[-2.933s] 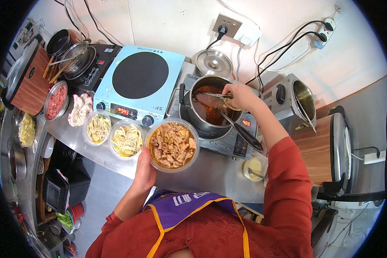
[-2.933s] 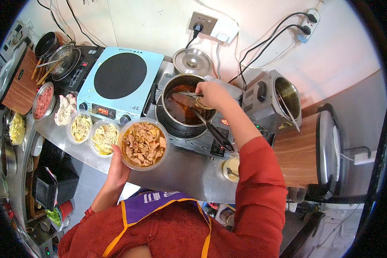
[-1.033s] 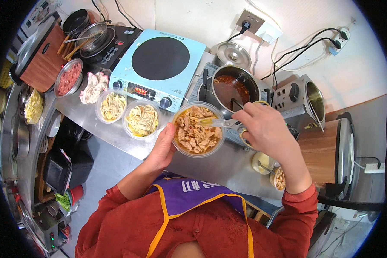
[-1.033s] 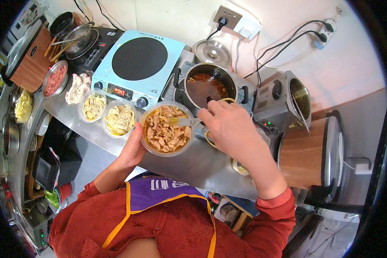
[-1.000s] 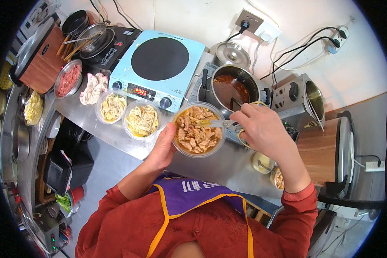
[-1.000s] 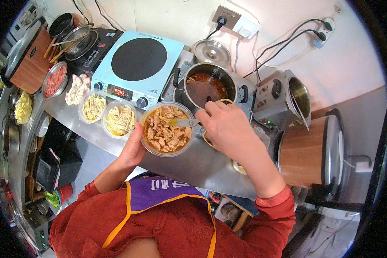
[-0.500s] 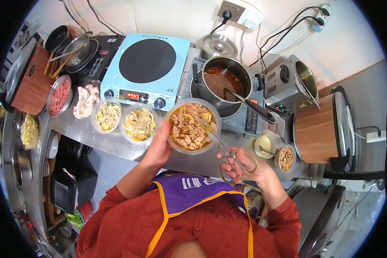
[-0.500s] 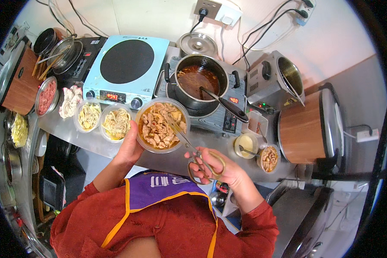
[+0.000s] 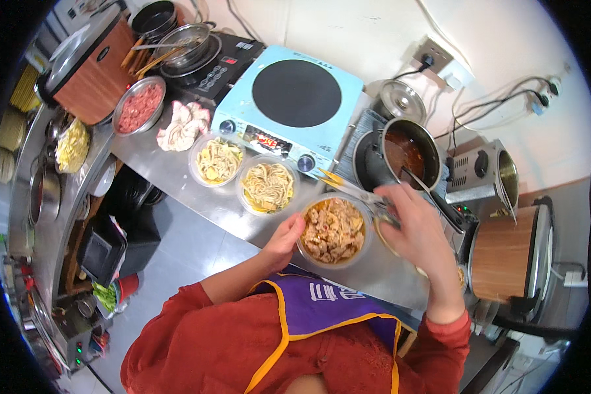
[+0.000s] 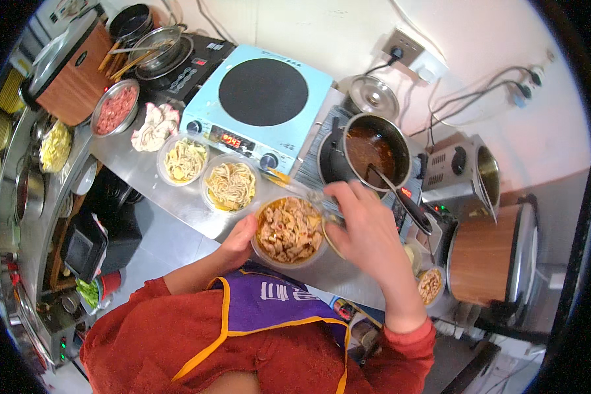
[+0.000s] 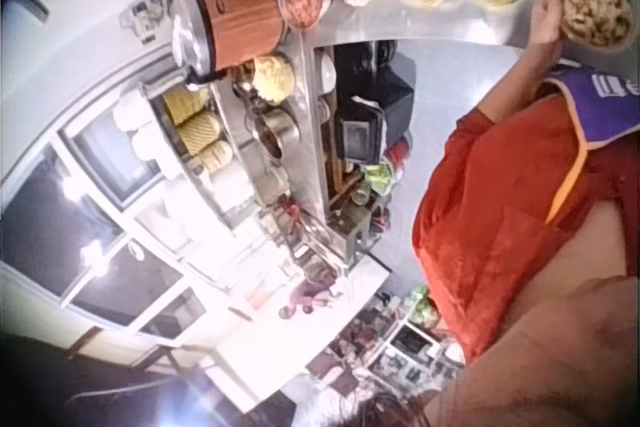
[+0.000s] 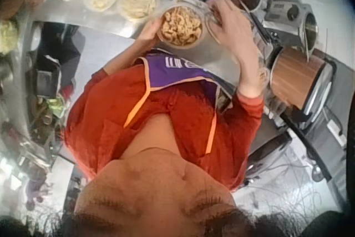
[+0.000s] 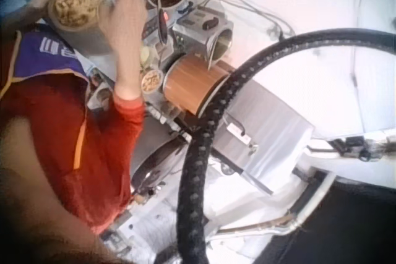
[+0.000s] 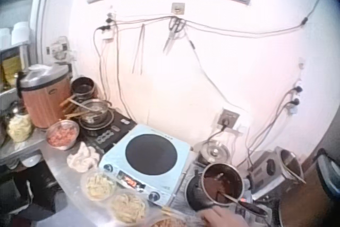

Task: The person assembles multiple noodle bowls by ladling broth and toppings from pots onto noodles in clear containers. They use chopsticks to arrange meat and a ladle to pour broth, then add a spoonful of chili oil to each bowl.

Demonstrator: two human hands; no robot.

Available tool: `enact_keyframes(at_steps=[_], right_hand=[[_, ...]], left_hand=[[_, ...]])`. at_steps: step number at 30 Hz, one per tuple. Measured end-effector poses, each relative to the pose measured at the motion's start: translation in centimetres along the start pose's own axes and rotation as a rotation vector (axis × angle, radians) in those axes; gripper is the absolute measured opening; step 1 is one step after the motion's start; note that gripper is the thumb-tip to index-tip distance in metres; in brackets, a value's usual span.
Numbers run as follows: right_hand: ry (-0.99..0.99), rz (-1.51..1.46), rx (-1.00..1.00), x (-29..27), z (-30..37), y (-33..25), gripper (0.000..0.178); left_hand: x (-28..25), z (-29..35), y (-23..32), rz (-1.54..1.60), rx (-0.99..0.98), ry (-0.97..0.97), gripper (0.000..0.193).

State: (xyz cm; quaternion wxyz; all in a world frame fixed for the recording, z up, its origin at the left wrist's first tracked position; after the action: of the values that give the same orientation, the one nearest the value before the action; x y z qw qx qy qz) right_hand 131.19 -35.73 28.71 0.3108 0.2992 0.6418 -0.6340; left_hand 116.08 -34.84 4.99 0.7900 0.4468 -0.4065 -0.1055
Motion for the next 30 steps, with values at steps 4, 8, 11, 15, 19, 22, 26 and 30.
enact_keyframes(at_steps=[4, 8, 11, 15, 19, 22, 26, 30], right_hand=[[-0.192, 0.276, -0.282, 5.8, -7.3, -0.9, 0.037], [-0.271, 0.204, -0.389, 13.4, -10.6, 0.9, 0.038], [-0.323, 0.26, -0.275, 18.1, -10.0, 3.3, 0.042], [-0.294, 0.277, -0.189, 17.9, -7.0, 4.8, 0.039], [-0.476, -0.361, 0.267, 16.6, -5.0, 7.7, 0.036], [-0.718, -1.306, 0.854, 20.0, -2.1, 7.8, 0.042], [-0.685, -1.754, 1.071, 24.6, -2.1, 7.5, 0.05], [-0.822, -1.812, 0.958, 22.9, -1.2, 6.4, 0.044]], left_hand=[[-1.4, 3.5, -0.1, 0.041, 0.061, 0.049, 0.049], [-3.9, 7.6, -0.1, 0.04, 0.054, 0.195, 0.059], [-5.9, 10.5, 0.8, 0.016, 0.068, 0.281, 0.087], [-8.6, 13.8, 2.7, -0.017, 0.13, 0.431, 0.102], [-11.4, 16.6, 4.4, -0.062, 0.176, 0.589, 0.102], [-12.8, 17.9, 5.4, -0.005, 0.231, 0.66, 0.1], [-13.4, 18.3, 7.1, -0.002, 0.273, 0.702, 0.1], [-13.0, 17.4, 9.0, 0.014, 0.297, 0.692, 0.097]])
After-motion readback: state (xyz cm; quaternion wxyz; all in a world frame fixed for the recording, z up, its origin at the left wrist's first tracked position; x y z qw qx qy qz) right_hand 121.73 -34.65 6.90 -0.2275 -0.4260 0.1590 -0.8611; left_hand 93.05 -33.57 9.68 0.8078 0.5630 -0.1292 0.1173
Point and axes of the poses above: each hand's wrist, its own z-axis away from the middle knuckle, its own x-axis out of the palm, y = z × x, the point moved 9 cm from there along -z, towards the middle knuckle, and after that the axes turned 15 degrees about -z, right-handed, at the moved point
